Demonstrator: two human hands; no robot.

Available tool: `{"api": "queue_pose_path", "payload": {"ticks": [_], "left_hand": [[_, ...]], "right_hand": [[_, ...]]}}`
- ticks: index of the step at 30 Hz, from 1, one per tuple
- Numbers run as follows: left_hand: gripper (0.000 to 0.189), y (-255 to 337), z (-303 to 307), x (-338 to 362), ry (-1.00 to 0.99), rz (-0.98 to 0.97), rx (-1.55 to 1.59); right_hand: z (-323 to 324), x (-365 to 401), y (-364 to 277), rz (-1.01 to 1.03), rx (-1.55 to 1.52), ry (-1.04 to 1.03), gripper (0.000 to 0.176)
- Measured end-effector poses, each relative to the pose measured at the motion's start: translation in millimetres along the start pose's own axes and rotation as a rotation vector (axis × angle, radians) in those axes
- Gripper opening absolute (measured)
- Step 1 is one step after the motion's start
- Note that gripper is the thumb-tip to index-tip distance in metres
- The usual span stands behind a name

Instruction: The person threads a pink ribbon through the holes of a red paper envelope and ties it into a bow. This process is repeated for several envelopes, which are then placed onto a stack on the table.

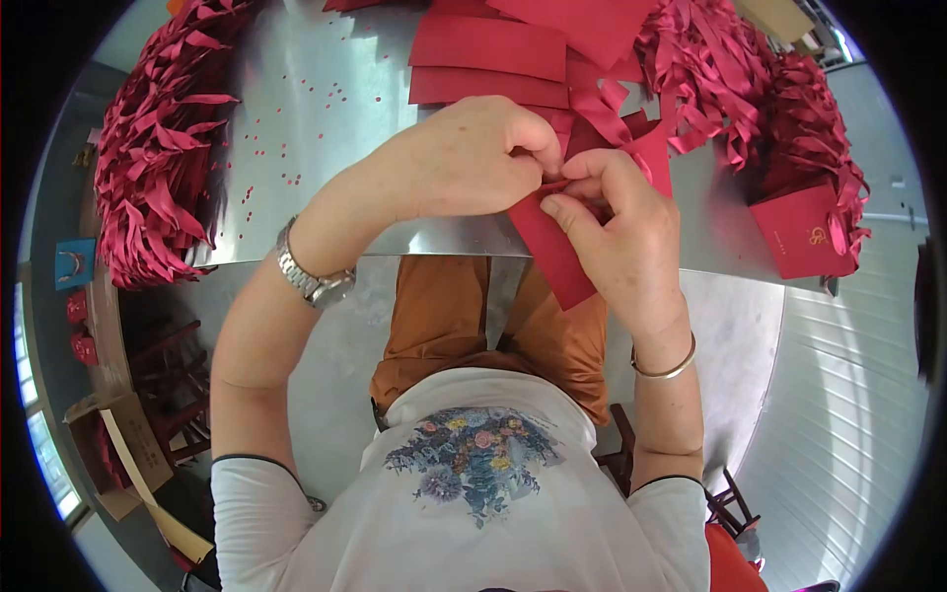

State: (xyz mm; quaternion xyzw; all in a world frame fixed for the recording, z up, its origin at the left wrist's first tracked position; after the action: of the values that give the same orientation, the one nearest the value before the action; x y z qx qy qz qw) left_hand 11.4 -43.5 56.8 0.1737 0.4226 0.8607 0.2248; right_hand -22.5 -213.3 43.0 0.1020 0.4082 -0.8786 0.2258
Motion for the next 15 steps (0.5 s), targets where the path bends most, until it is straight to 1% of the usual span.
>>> {"api": "queue_pose_path", "payload": {"ticks": [1,3,4,6,7,9,11,13,15], "left_hand": [[0.016,-2.8,1.4,-1.6,0.007,0.001,-0.001],[0.015,-4.7,1.4,-3.3,-0.042,-0.153,-0.078],[0.015,-5.2,2.9,-1.3,-0.036,-0.152,-0.080],[0.013,0.2,5.4,3.5,-0.106,-0.190,-0.025],[0.013,-0.5,4.2,4.0,-0.105,-0.190,-0.027],[0.012,-3.3,1.2,5.0,0.005,-0.284,-0.088],[0.012,-2.9,-0.9,6.2,0.031,-0.274,-0.074],[0.012,-3.9,-7.0,6.2,0.054,-0.277,-0.057],[0.011,-6.4,-12.4,7.9,0.210,-0.340,-0.109]], "right_hand": [[0.2,1.1,-2.0,0.023,0.014,0.016,0.022],[-0.1,3.5,-3.4,0.029,0.013,0.023,0.023],[-0.1,4.4,-3.8,0.026,0.012,0.035,0.023],[-0.5,5.6,-4.6,0.023,0.020,0.035,0.024],[-0.8,6.4,-4.8,0.016,0.030,0.035,0.024],[-2.0,7.6,-5.5,0.027,0.041,0.035,0.024],[-4.4,8.7,-4.6,0.038,0.056,0.036,0.025],[-5.6,10.2,-4.1,0.116,0.124,0.099,0.031],[-4.3,14.9,-11.7,0.264,0.403,0.146,0.038]]}}
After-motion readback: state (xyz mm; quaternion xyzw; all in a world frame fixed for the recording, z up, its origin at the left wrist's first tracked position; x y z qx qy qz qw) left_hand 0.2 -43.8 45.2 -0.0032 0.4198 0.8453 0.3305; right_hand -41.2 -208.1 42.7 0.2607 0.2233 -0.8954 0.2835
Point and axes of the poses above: each hand's wrist, its own x-axis away from the middle knuckle, its own z-axis out of the back of the hand, y = z × x, the point moved 2 cm from there along -x, towards the middle knuckle, and after that the axes turned 3 degrees about x, right-handed, at the moved point
